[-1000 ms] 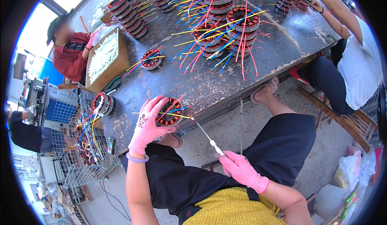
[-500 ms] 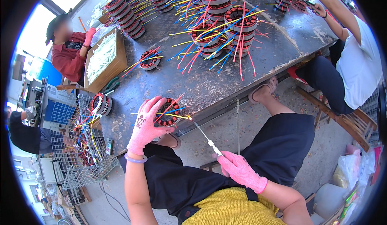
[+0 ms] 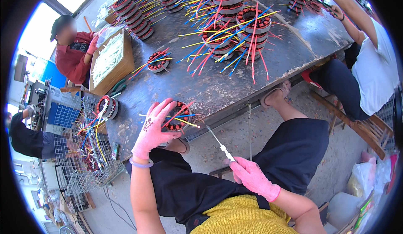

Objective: The person uses a lighter to apply heat to wires on circular stator components and kemudian moves processed components into stacks on a workbench.

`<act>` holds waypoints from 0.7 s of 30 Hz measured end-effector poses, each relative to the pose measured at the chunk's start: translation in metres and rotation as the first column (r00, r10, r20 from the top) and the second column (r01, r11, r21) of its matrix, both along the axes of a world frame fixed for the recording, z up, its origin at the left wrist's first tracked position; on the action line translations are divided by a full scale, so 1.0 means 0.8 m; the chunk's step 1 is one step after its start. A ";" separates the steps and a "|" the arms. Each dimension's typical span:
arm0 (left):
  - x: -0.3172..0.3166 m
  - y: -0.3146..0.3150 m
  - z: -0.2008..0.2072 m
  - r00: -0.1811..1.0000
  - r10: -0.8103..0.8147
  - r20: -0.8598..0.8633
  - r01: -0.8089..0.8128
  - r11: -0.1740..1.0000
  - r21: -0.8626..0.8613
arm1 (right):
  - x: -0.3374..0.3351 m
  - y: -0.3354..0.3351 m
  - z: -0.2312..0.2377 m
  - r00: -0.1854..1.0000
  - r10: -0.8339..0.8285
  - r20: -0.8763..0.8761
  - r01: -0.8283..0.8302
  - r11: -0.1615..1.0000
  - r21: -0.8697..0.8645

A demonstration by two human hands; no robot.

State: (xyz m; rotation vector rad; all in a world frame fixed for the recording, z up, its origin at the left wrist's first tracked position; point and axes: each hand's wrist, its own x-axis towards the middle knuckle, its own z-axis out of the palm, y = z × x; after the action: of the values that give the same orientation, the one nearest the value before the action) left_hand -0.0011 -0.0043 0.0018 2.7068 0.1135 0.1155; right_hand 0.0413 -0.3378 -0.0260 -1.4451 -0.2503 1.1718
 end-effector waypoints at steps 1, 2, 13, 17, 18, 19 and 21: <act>0.000 -0.001 0.001 1.000 -0.011 -0.003 0.011 1.000 0.000 | 0.001 0.000 0.002 1.000 -0.006 -0.009 0.006 1.000 -0.003; 0.000 -0.002 0.002 1.000 -0.022 -0.007 0.022 1.000 0.000 | 0.001 0.001 0.002 1.000 -0.005 0.003 0.005 1.000 -0.006; -0.002 -0.008 0.002 0.999 0.047 0.007 -0.047 0.998 0.045 | 0.005 0.005 0.010 0.999 0.016 0.037 -0.015 1.000 -0.021; -0.001 -0.012 0.007 0.998 0.050 0.025 -0.051 0.997 0.066 | 0.003 0.006 0.007 1.000 -0.010 -0.026 0.011 1.000 0.008; -0.001 -0.012 0.007 0.998 0.051 0.022 -0.052 0.997 0.060 | 0.003 0.006 0.005 0.999 -0.017 -0.036 0.018 1.000 0.013; -0.002 -0.011 0.005 0.998 0.054 0.023 -0.055 0.996 0.064 | 0.003 0.005 0.005 0.999 -0.024 -0.047 0.025 1.000 0.017; -0.003 -0.010 0.001 0.998 0.061 0.025 -0.062 0.996 0.071 | 0.004 0.007 0.010 0.999 -0.014 -0.033 0.014 1.000 0.007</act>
State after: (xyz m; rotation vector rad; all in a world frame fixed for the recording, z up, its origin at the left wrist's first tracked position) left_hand -0.0034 -0.0119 0.0025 2.7731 0.1896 0.1712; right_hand 0.0448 -0.3320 -0.0183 -1.4179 -0.2207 1.1814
